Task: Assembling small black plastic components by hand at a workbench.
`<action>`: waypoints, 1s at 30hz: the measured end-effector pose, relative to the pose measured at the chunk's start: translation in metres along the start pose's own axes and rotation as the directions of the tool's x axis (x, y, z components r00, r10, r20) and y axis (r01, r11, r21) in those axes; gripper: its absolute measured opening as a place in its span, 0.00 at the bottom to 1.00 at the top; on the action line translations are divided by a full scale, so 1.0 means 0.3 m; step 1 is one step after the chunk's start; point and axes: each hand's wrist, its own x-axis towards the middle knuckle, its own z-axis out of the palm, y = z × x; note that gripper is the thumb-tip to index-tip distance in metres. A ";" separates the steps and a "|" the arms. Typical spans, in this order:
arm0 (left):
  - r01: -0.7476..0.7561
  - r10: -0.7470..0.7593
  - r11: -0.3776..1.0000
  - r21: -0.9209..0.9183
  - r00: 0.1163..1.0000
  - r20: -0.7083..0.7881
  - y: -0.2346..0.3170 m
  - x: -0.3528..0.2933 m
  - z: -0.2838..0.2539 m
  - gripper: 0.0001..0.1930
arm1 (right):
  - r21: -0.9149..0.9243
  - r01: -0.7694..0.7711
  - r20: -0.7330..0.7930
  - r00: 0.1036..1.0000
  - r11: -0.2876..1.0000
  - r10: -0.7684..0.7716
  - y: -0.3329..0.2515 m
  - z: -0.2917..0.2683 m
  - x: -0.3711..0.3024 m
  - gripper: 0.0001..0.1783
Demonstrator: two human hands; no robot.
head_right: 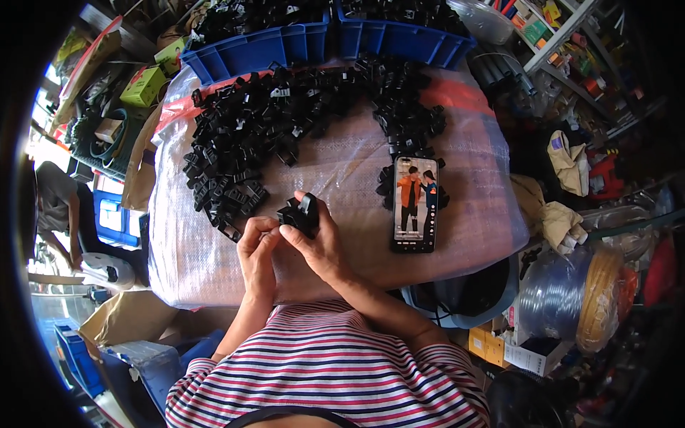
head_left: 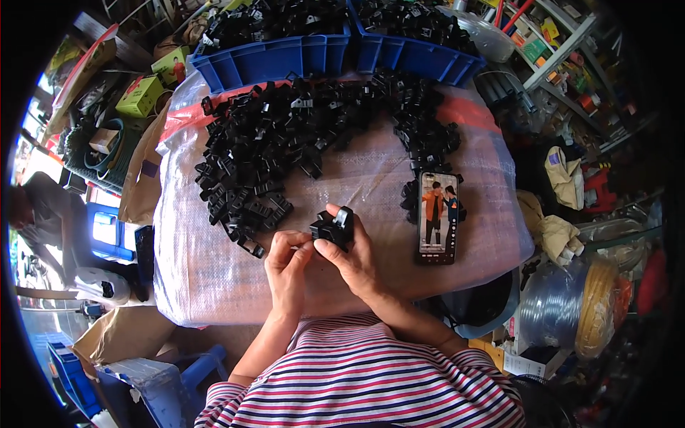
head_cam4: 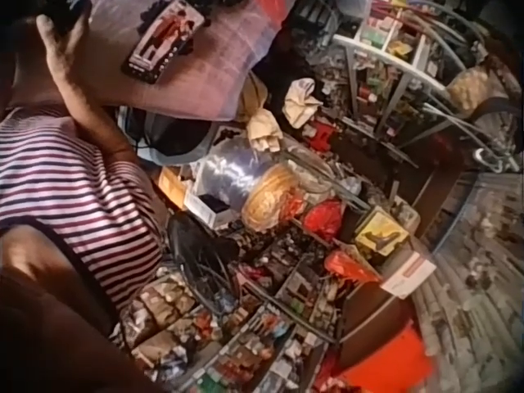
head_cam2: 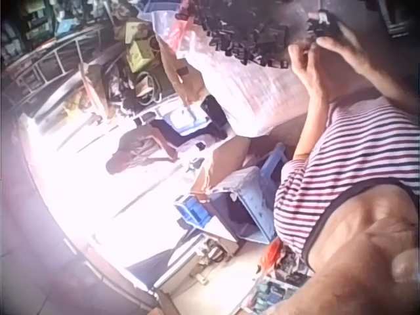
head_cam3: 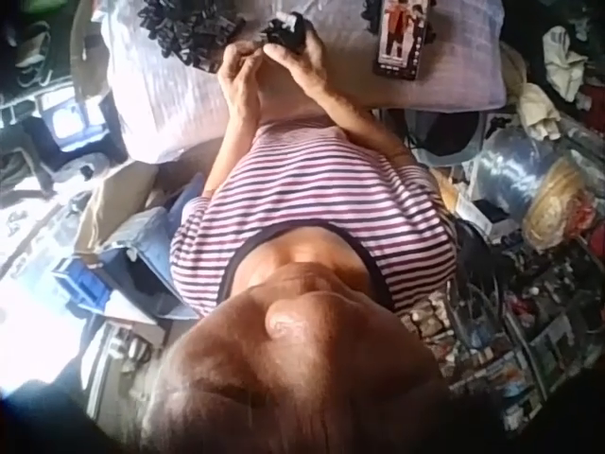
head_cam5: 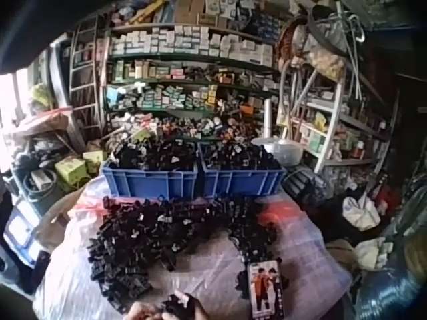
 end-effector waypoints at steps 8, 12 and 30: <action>0.095 -0.100 0.983 -0.156 0.995 -0.021 0.000 0.003 0.004 0.06 | 0.234 -0.222 0.110 0.973 0.947 0.201 -0.115 -0.019 0.022 0.33; 0.146 -0.148 0.969 -0.200 0.989 0.005 -0.004 0.002 0.001 0.06 | 0.185 -0.229 0.165 0.966 0.956 0.199 -0.148 -0.030 0.037 0.34; 0.220 -0.208 0.970 -0.101 0.972 0.111 0.010 0.008 0.001 0.04 | 0.145 -0.293 0.261 0.933 0.945 0.249 -0.242 -0.063 0.128 0.34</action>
